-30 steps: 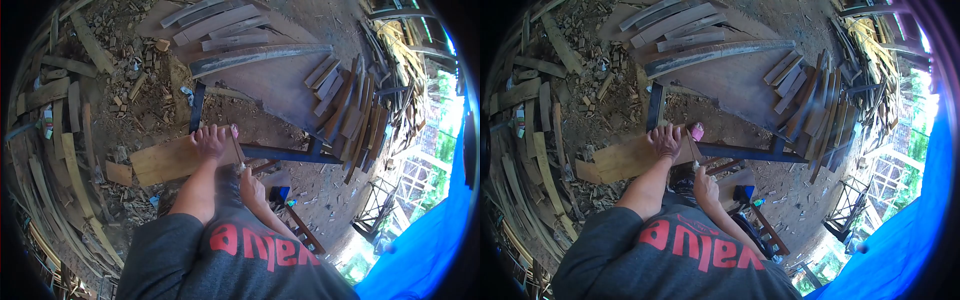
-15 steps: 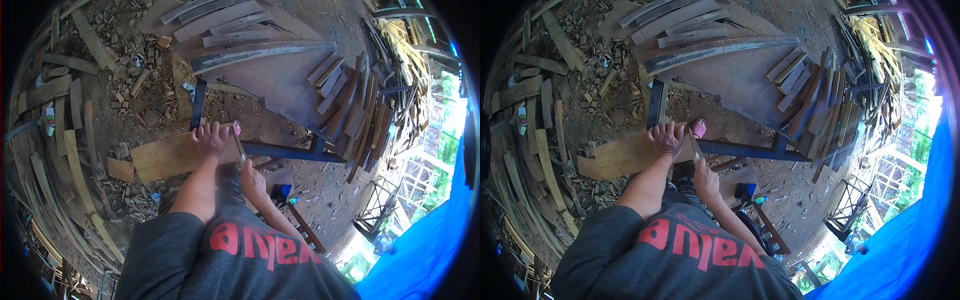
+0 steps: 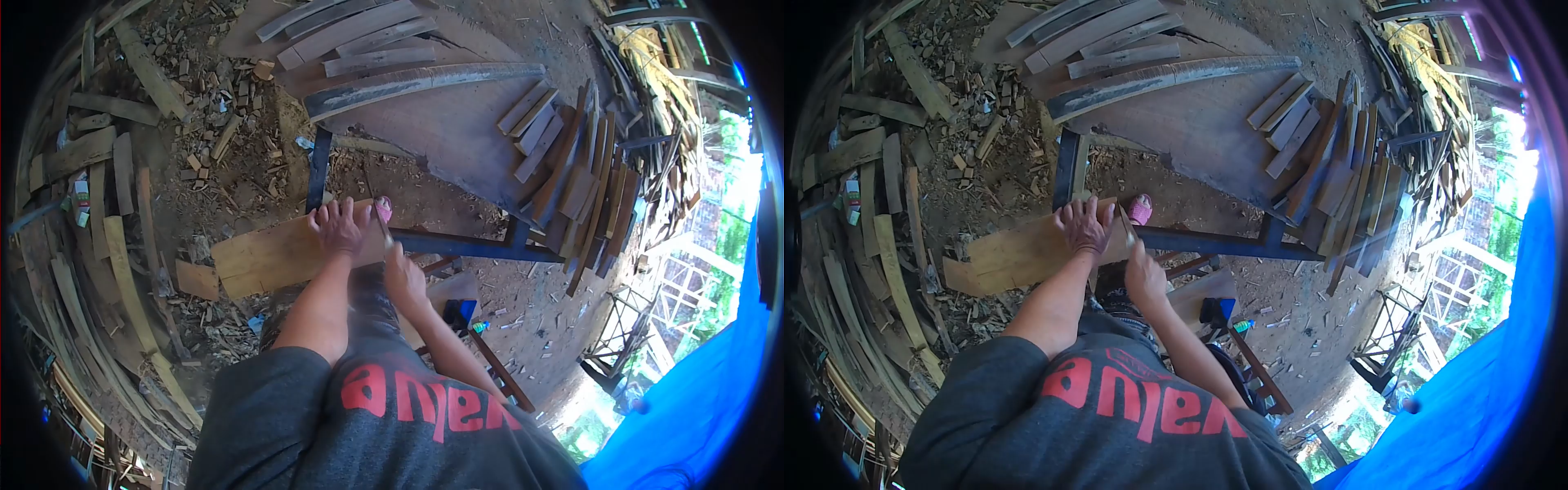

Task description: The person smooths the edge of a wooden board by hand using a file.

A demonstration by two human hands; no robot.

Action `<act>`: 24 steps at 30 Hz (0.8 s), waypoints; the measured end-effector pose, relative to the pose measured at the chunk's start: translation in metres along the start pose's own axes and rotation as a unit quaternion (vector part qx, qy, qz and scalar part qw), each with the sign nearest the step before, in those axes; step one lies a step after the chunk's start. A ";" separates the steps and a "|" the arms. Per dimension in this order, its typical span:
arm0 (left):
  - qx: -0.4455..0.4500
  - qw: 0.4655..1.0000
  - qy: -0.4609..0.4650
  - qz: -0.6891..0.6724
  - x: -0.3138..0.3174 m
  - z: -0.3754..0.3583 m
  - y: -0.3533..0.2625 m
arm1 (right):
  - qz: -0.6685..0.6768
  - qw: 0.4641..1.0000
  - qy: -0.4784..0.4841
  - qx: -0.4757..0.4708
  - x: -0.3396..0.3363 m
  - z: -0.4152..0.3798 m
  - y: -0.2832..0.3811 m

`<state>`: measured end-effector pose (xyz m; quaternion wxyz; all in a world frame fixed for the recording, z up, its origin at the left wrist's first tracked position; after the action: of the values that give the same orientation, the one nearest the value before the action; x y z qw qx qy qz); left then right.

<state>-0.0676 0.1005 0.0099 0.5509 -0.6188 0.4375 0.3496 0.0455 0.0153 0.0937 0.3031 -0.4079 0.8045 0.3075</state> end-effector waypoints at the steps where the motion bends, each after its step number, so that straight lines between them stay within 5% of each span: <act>1: 0.001 1.000 -0.003 0.004 -0.001 0.001 0.000 | -0.010 1.000 -0.021 -0.014 0.004 0.025 0.005; 5: 0.023 0.999 -0.029 0.010 -0.001 -0.003 0.001 | -0.018 0.997 -0.063 -0.037 0.011 0.015 -0.001; 9: 0.023 0.999 -0.037 0.005 -0.001 0.000 -0.001 | -0.019 0.999 0.029 0.036 -0.003 -0.048 -0.011; 13: 0.008 1.000 -0.017 -0.006 -0.003 0.001 -0.002 | -0.016 0.998 -0.057 -0.031 0.016 0.004 -0.010; 16: 0.015 0.999 -0.031 -0.003 -0.005 -0.001 0.001 | -0.003 0.999 -0.030 -0.025 0.007 0.035 0.010; 24: 0.016 0.999 -0.030 0.005 -0.002 0.001 -0.002 | -0.023 1.000 -0.008 0.013 -0.003 -0.036 -0.009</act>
<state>-0.0668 0.1016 0.0122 0.5716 -0.5969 0.4293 0.3643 0.0465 -0.0142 0.1163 0.3215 -0.4202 0.7962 0.2934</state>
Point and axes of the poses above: each hand's wrist, its own z-axis towards the middle knuckle, its own x-axis out of the palm, y = z × x, the point moved 3 cm from there along z, towards the middle knuckle, and after that the axes turned 5 degrees about -z, right-handed, at the moved point
